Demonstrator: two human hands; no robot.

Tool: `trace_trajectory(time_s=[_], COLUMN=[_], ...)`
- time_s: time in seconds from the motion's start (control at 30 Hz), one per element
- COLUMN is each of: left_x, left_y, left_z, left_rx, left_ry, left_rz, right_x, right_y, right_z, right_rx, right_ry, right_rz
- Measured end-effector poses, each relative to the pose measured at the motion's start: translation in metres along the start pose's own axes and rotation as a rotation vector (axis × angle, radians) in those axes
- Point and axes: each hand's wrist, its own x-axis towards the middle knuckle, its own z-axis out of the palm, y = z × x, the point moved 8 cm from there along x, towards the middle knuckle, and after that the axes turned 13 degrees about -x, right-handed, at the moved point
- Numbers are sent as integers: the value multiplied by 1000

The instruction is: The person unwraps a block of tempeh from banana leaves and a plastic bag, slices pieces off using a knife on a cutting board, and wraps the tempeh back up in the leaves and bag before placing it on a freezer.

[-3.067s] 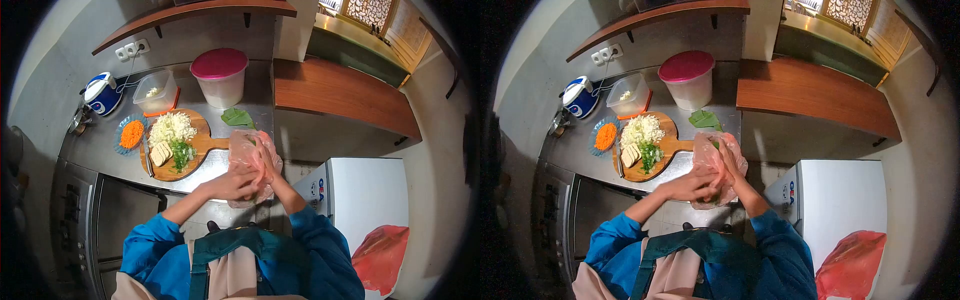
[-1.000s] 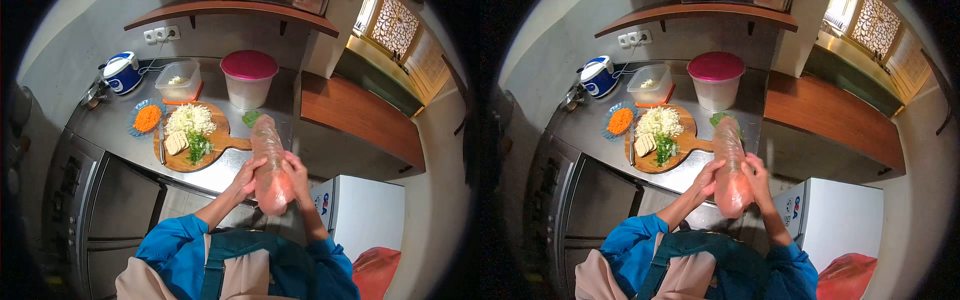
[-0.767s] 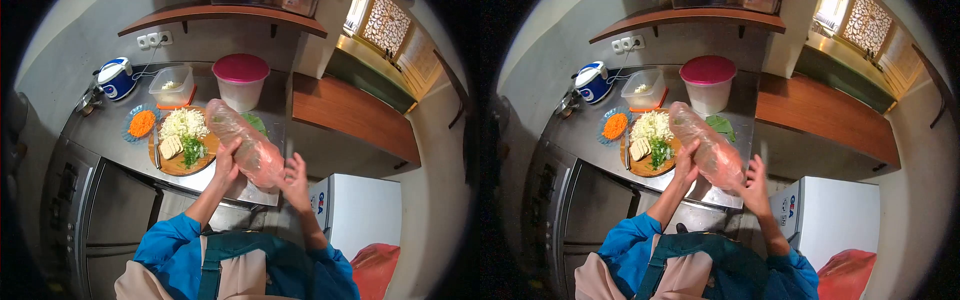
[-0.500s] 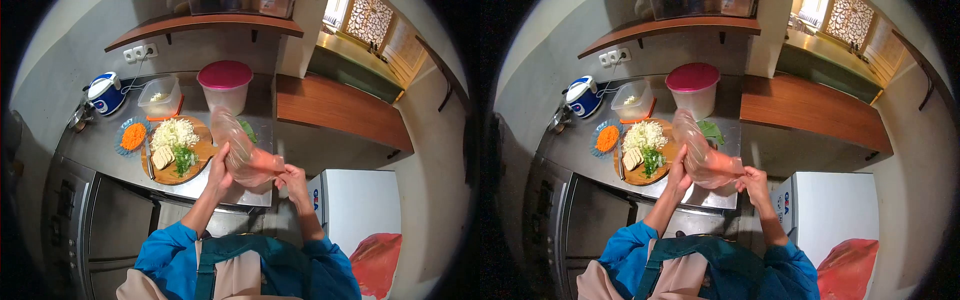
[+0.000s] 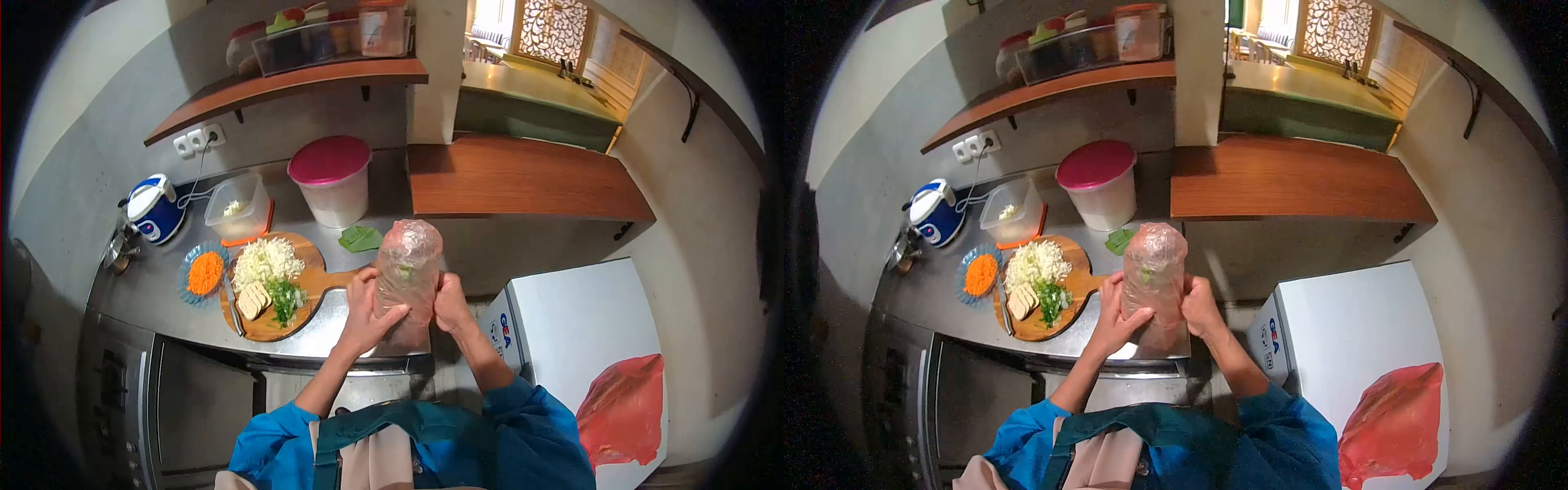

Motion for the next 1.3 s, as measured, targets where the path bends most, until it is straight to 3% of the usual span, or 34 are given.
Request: trace_trajectory(time_s=[0.1,0.2,0.3,0.33,0.37,0.43,0.53,0.63,0.67,0.8,0.83,0.9,0.93,1.0,1.13,1.23,1.27,1.3], left_x=[1,-5,-14,-15,-17,-19,-20,-18,-13,-9,-6,-8,-4,-4,-7,3,4,4], left_y=[-5,-6,-12,-14,-16,-7,2,0,5,-4,-6,-2,6,-4,-9,7,14,13], left_z=[10,28,43,48,53,56,58,52,50,48,49,49,48,58,71,64,60,63], left_rx=[-900,-1082,-1134,-1075,-1015,-961,-1018,-979,-1093,-807,-940,-1198,-1195,-1190,-1157,-1054,-1007,-1010], left_ry=[-20,-161,-189,-232,-277,-345,-386,-263,-178,25,63,132,99,0,-54,57,122,144], left_rz=[-276,-348,-410,-433,-455,-407,-368,-398,-363,-76,-154,-334,-293,-405,-450,-336,-280,-273], right_x=[-6,-9,-41,-56,-61,-60,-36,-22,-24,-35,-41,-48,-52,-59,-59,-76,-81,-78], right_y=[-8,-29,-107,-137,-138,-130,-103,-34,-24,13,14,16,12,3,7,-24,-19,2], right_z=[4,6,-9,7,22,42,7,-22,-26,-27,-19,-13,-12,-10,-20,-38,-44,-48], right_rx=[-22,-214,-875,-1101,-1178,-1292,-997,-446,-341,254,426,483,432,333,-165,-1095,-1111,-815], right_ry=[-57,-56,382,390,198,-146,-167,-214,-156,-37,-31,-6,15,58,288,517,618,567], right_rz=[-113,-320,-610,-802,-975,-963,-697,-150,-141,5,69,43,-6,-96,-190,-196,-214,-164])
